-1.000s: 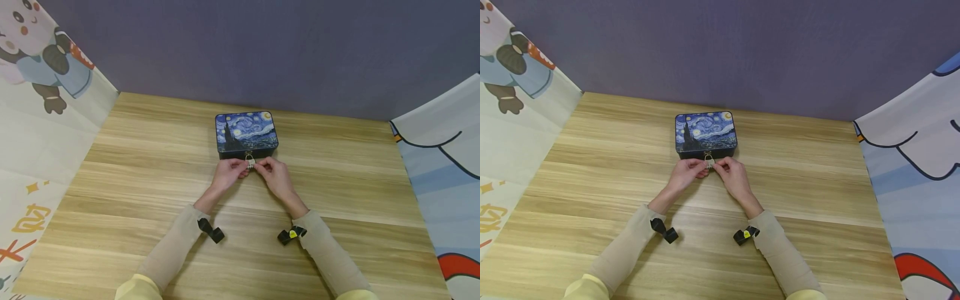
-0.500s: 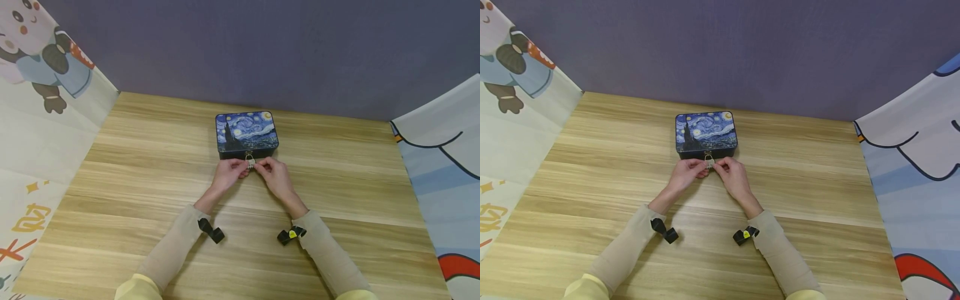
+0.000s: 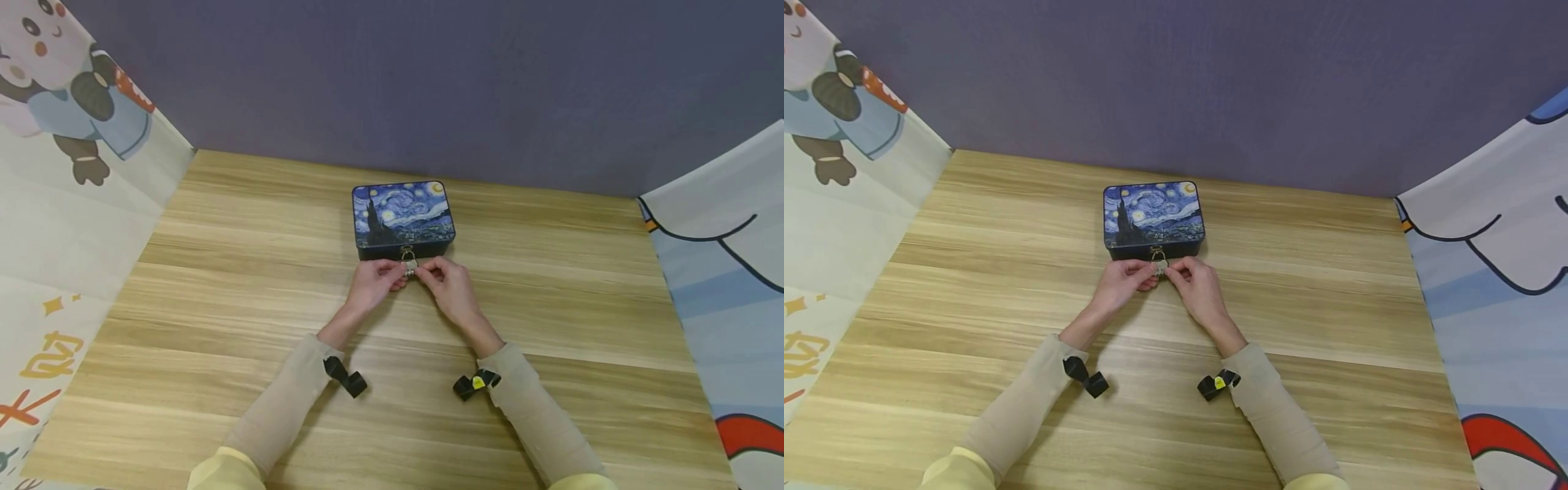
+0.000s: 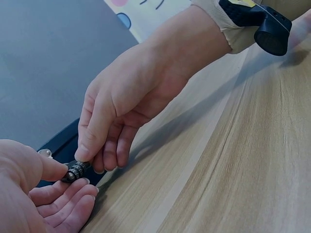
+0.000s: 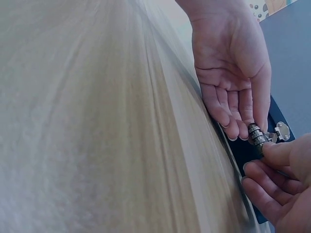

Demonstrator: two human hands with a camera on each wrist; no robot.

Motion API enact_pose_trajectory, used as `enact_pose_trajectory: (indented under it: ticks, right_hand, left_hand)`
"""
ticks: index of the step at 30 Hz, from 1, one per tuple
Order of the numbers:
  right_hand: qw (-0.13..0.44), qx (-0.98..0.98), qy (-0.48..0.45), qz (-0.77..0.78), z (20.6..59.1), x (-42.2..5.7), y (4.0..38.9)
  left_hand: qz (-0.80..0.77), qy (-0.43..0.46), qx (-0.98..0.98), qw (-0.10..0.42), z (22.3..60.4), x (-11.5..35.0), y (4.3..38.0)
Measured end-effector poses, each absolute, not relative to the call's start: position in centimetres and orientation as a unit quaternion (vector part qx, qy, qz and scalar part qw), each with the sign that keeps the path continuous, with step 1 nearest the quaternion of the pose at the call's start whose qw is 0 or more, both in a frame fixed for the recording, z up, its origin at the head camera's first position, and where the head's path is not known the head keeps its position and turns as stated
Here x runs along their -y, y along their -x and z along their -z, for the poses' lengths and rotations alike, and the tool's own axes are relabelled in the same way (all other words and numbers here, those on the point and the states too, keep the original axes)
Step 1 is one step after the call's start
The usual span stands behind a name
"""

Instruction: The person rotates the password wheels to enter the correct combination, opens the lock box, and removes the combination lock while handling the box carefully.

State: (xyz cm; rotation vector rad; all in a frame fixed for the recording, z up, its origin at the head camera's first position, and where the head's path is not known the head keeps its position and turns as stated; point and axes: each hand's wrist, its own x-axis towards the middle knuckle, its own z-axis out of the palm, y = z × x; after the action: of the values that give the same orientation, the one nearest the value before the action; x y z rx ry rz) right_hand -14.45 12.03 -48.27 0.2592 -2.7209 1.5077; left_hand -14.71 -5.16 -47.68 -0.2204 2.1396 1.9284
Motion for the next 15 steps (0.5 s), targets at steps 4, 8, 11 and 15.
enact_pose_trajectory:
  ticks: [4, 8, 11, 15]
  right_hand:
    - [0.009, 0.873, -0.083, -0.481, 48.23, -12.03, 14.40]
    - [0.009, 0.873, -0.082, -0.481, 48.17, -12.03, 14.31]
    - [0.011, 0.872, -0.082, -0.482, 48.11, -12.04, 14.25]
    - [0.008, 0.871, -0.079, -0.484, 48.05, -12.03, 14.21]
  left_hand:
    - [-0.662, 0.074, -0.735, 0.125, 47.73, 5.18, 14.69]
    - [-0.661, 0.071, -0.736, 0.125, 47.65, 5.21, 14.64]
    - [-0.660, 0.070, -0.737, 0.126, 47.55, 5.22, 14.58]
    - [-0.662, 0.070, -0.735, 0.127, 47.60, 5.21, 14.57]
